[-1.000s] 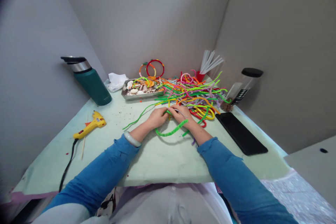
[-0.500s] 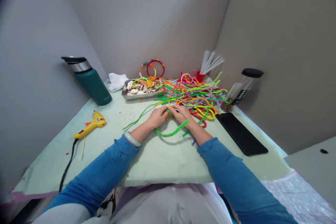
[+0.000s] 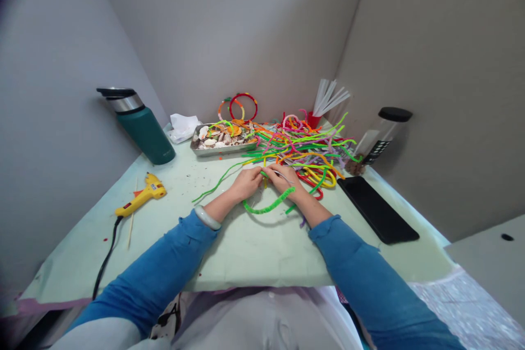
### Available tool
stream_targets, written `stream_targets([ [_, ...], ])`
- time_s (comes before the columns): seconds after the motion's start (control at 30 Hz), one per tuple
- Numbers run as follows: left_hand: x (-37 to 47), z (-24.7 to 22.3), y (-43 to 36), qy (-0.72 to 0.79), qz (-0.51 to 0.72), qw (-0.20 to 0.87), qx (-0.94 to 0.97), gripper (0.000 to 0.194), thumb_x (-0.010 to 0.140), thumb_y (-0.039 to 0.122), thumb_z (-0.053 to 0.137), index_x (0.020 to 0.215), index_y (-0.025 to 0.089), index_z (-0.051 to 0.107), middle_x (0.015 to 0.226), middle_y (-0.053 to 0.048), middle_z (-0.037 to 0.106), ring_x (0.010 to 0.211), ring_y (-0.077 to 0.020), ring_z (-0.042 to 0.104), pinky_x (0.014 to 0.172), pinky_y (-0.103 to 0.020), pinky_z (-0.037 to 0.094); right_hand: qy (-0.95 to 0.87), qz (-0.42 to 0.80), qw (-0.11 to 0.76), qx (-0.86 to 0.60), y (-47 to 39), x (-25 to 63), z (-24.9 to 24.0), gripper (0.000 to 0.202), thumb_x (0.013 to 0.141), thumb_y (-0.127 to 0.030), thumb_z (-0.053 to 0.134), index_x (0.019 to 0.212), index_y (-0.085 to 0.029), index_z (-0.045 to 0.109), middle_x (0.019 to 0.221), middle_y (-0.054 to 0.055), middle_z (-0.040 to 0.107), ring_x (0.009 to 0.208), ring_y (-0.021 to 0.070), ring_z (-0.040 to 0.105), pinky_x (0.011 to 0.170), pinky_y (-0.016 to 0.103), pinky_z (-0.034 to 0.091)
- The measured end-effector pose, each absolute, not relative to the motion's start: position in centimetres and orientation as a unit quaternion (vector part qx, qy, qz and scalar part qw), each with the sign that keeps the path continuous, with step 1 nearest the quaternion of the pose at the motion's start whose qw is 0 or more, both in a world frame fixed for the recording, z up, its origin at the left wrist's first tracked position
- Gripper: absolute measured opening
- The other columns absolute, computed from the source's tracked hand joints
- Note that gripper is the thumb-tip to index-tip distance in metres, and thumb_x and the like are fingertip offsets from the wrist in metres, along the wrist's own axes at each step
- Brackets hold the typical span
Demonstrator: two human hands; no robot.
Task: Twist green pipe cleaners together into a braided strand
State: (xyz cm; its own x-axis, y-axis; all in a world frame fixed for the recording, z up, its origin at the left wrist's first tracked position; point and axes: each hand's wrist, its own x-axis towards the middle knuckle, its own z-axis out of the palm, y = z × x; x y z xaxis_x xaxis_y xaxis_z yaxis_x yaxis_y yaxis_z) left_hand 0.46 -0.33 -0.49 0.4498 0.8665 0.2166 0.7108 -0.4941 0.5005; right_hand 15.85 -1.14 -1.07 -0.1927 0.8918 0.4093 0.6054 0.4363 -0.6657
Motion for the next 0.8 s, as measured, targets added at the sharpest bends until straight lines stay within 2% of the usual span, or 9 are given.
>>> stream_targets([
  [0.23, 0.59, -0.74, -0.36, 0.497, 0.259, 0.167, 0.811, 0.025, 0.082, 0.023, 0.036, 0.102, 0.017, 0.050, 0.093, -0.008, 0.063, 0.086, -0.0180, 0.057, 0.075, -0.029, 0.043, -0.738, 0.188, 0.401, -0.508, -1.03, 15.96, -1.37, 0.038, 0.083, -0.048, 0.041, 0.080, -0.018, 0.065, 0.066, 0.002, 0.064, 0.063, 0.0157, 0.056, 0.057, 0.024, 0.040],
  [0.53, 0.44, -0.58, -0.38, 0.471, 0.252, 0.162, 0.829, 0.026, 0.083, 0.024, 0.033, 0.093, 0.018, 0.057, 0.088, -0.005, 0.064, 0.078, -0.0156, 0.056, 0.071, -0.026, 0.042, -0.742, 0.182, 0.400, -0.507, -0.95, 16.03, -1.46, 0.039, 0.083, -0.047, 0.041, 0.079, -0.018, 0.065, 0.070, 0.003, 0.066, 0.065, 0.0159, 0.058, 0.059, 0.024, 0.041],
  [0.8, 0.44, -0.65, -0.28, 0.463, 0.264, 0.175, 0.828, 0.029, 0.083, 0.023, 0.033, 0.090, 0.018, 0.061, 0.084, -0.004, 0.066, 0.072, -0.0140, 0.056, 0.066, -0.023, 0.041, -0.747, 0.179, 0.385, -0.511, -1.05, 15.95, -1.22, 0.041, 0.084, -0.048, 0.038, 0.072, -0.018, 0.063, 0.061, 0.001, 0.062, 0.060, 0.0144, 0.055, 0.056, 0.023, 0.038],
])
